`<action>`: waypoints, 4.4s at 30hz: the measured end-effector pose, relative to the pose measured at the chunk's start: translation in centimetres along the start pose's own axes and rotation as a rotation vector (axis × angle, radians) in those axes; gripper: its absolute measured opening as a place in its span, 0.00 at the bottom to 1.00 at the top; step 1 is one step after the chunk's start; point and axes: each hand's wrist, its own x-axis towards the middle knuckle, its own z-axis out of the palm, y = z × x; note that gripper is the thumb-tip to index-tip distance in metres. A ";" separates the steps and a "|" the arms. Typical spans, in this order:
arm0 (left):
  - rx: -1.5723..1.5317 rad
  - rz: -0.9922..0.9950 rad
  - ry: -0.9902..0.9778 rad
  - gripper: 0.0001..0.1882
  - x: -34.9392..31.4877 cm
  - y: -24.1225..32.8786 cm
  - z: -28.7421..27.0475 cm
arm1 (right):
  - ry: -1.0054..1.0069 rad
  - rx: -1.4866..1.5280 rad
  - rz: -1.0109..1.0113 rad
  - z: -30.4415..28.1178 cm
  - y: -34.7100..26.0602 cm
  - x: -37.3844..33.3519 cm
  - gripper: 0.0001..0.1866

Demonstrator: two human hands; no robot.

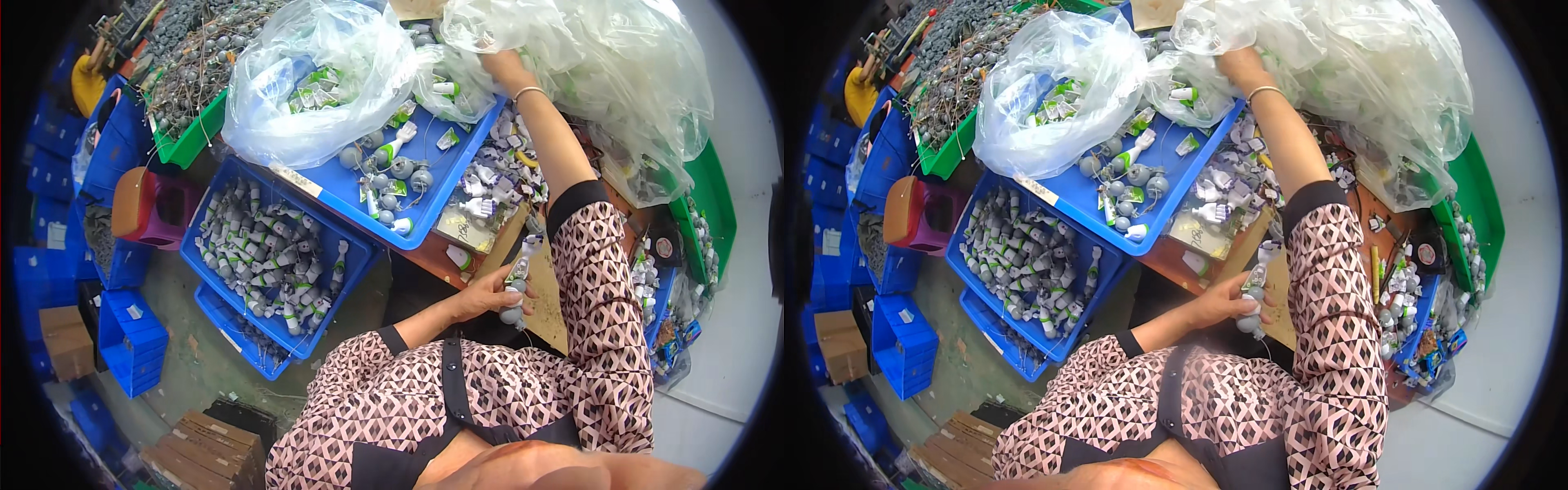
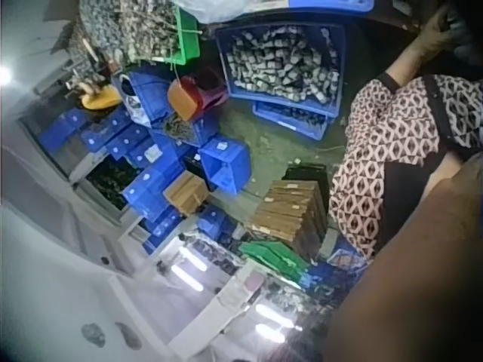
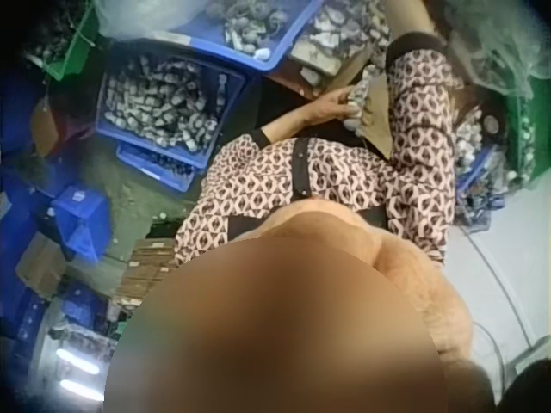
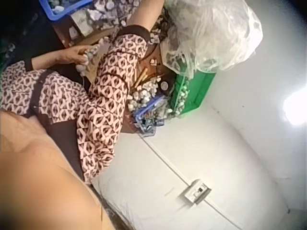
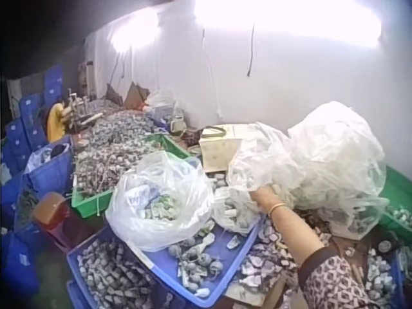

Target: Assembling, heat-treating, and labeling LED light bulb components at a factory workstation.

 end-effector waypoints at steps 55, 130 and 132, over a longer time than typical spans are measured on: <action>0.341 0.015 0.260 0.23 0.1 -2.4 4.7 | -0.124 0.226 0.385 -10.0 1.3 -44.8 0.14; 1.830 0.344 0.034 0.09 -4.0 -4.2 5.0 | -0.321 0.970 0.304 -7.8 -6.4 -52.9 0.11; 1.810 0.334 0.030 0.09 -4.2 -3.7 5.0 | -0.182 0.968 0.181 -7.7 -6.6 -52.7 0.11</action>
